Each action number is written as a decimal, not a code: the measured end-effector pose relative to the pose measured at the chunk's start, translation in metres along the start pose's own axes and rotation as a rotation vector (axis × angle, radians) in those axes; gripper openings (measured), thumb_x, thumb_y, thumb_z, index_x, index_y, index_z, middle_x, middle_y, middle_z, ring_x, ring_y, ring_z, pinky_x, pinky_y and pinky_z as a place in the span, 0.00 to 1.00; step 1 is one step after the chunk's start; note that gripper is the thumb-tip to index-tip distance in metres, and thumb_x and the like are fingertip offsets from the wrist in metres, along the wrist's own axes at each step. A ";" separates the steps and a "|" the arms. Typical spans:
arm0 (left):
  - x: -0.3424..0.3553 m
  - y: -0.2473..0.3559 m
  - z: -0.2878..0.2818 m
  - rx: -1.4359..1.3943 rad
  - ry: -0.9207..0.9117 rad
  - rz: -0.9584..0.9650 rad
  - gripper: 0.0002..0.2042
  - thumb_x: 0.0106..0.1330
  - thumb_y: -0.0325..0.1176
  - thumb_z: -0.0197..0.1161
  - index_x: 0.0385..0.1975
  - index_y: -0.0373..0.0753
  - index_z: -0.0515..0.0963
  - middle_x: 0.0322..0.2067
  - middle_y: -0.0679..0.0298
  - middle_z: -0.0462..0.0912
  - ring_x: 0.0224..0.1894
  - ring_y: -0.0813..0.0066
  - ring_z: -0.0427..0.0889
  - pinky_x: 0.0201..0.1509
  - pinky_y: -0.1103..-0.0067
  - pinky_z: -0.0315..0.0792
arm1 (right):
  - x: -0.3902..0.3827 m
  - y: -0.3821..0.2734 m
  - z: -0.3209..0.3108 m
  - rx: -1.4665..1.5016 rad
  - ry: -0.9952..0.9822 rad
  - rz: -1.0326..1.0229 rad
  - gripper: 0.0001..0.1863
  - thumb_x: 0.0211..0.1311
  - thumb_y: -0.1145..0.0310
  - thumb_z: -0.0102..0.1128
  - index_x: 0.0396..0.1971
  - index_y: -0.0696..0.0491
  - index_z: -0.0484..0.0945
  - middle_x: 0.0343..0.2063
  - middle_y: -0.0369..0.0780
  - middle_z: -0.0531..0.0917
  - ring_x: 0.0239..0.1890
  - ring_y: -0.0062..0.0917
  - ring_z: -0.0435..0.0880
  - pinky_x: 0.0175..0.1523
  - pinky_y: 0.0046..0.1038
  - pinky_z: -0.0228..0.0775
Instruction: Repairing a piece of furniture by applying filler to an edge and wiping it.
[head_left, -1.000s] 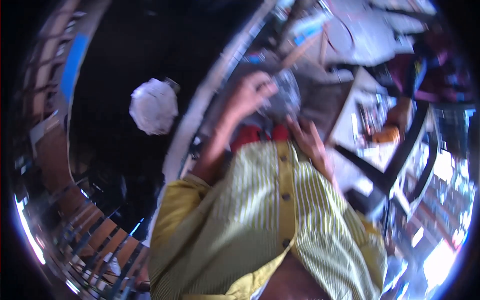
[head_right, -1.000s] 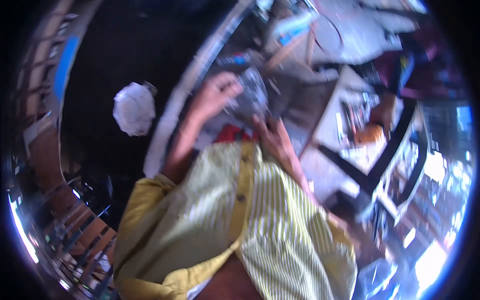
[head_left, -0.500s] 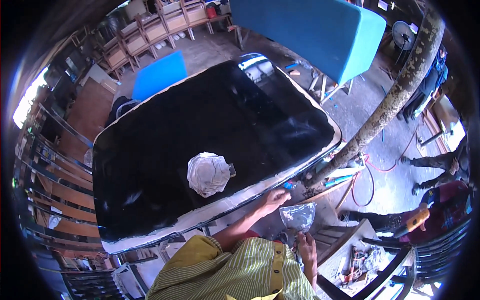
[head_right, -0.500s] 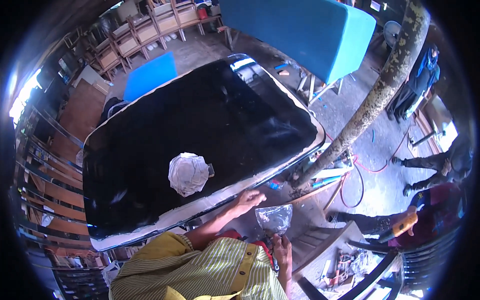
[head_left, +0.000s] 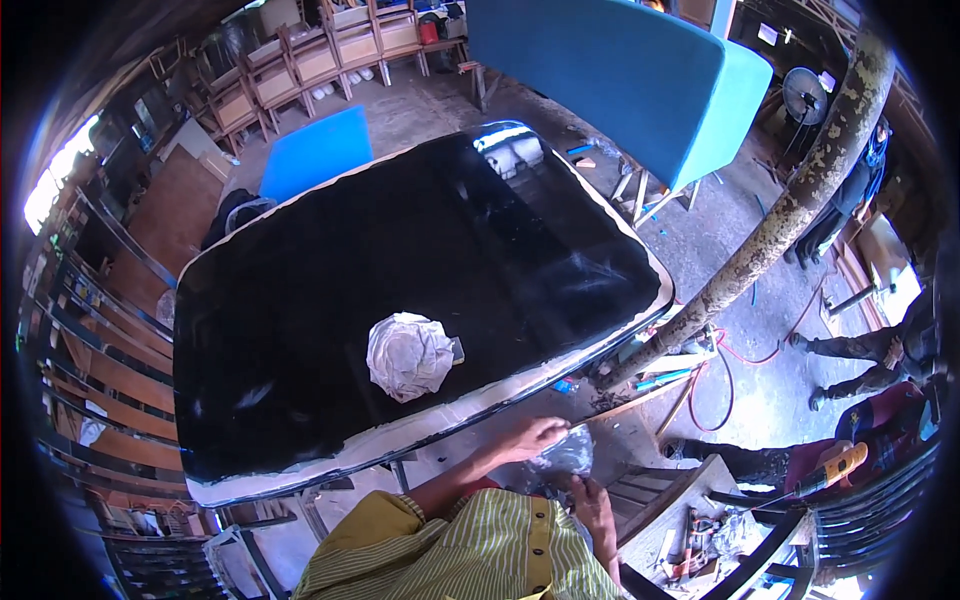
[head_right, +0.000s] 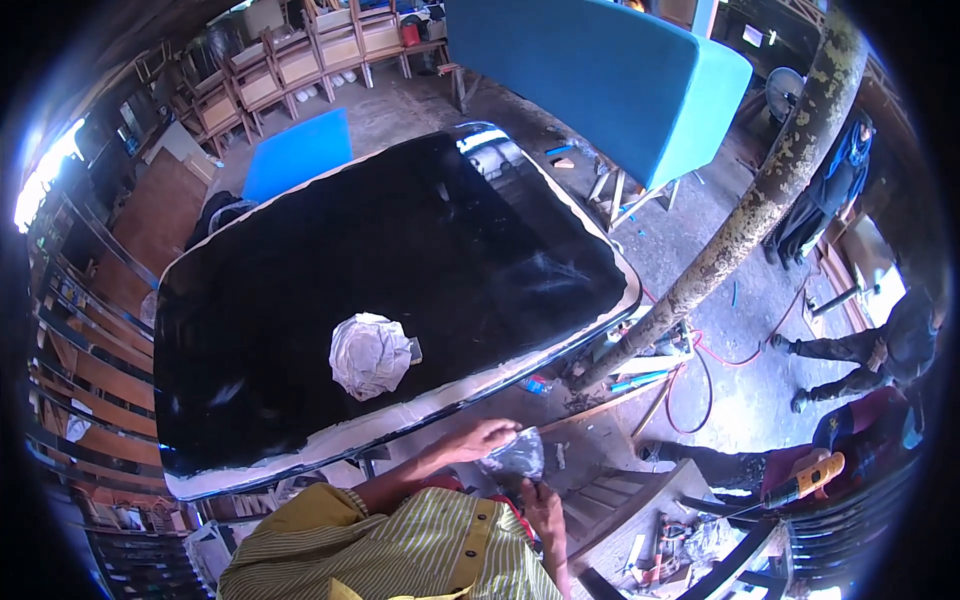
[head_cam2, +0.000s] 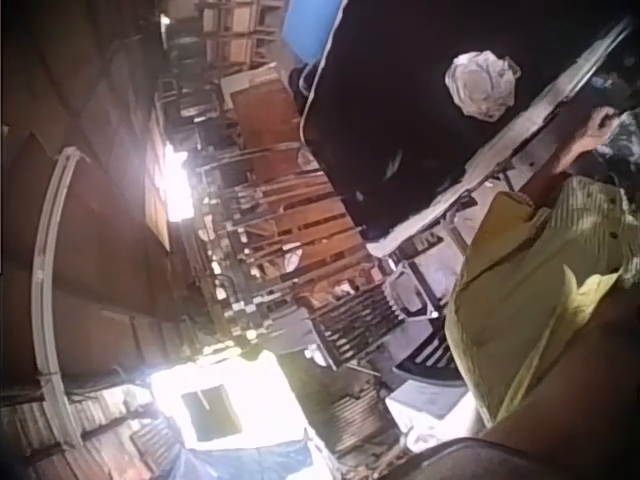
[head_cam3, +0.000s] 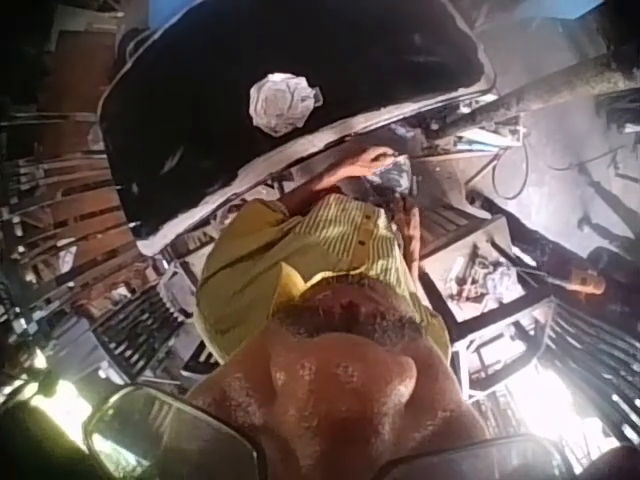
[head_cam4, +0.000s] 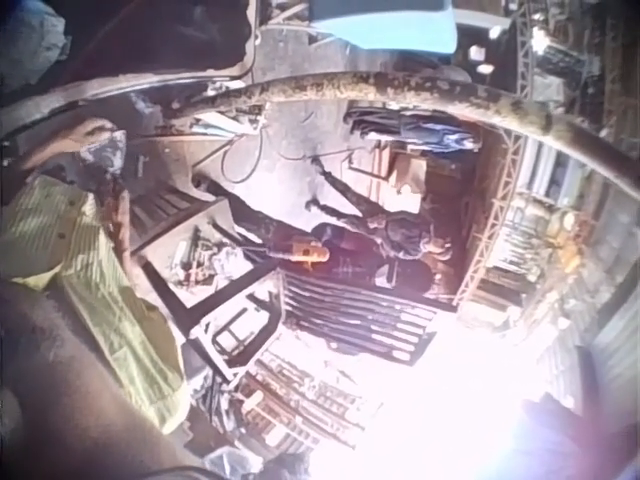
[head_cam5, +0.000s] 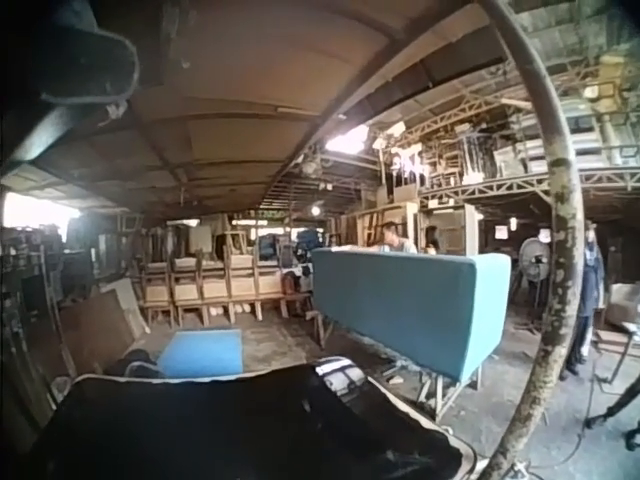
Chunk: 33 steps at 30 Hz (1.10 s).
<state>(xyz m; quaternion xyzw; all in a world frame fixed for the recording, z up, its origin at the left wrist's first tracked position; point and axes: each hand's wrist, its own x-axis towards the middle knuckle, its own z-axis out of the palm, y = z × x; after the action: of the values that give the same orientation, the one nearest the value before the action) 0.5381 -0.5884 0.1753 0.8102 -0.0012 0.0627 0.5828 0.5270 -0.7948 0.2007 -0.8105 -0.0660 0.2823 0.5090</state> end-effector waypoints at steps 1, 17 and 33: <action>0.008 0.033 -0.011 0.209 -0.264 -0.209 0.13 0.61 0.40 0.52 0.32 0.34 0.72 0.25 0.57 0.77 0.28 0.68 0.75 0.32 0.75 0.67 | 0.000 -0.002 0.003 -0.085 -0.008 -0.067 0.21 0.59 0.55 0.48 0.25 0.61 0.73 0.14 0.40 0.72 0.17 0.21 0.66 0.22 0.27 0.59; 0.020 0.052 -0.015 -0.354 -0.317 -0.141 0.18 0.57 0.36 0.60 0.45 0.36 0.68 0.33 0.64 0.73 0.37 0.78 0.73 0.41 0.81 0.69 | -0.013 -0.005 0.017 -0.368 0.262 -0.060 0.18 0.56 0.54 0.48 0.24 0.56 0.70 0.20 0.53 0.76 0.29 0.48 0.75 0.30 0.43 0.65; 0.029 0.063 -0.013 -1.067 0.075 -0.196 0.08 0.60 0.34 0.56 0.24 0.36 0.73 0.21 0.68 0.74 0.24 0.81 0.74 0.34 0.84 0.69 | -0.016 -0.003 0.018 -0.501 0.214 -0.072 0.17 0.57 0.55 0.48 0.25 0.56 0.71 0.21 0.52 0.76 0.29 0.48 0.76 0.31 0.42 0.66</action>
<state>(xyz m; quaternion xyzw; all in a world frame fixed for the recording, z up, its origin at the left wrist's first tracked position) 0.5612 -0.5948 0.2422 0.3952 0.0633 0.0276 0.9160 0.5051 -0.7859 0.2034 -0.9335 -0.1083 0.1515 0.3064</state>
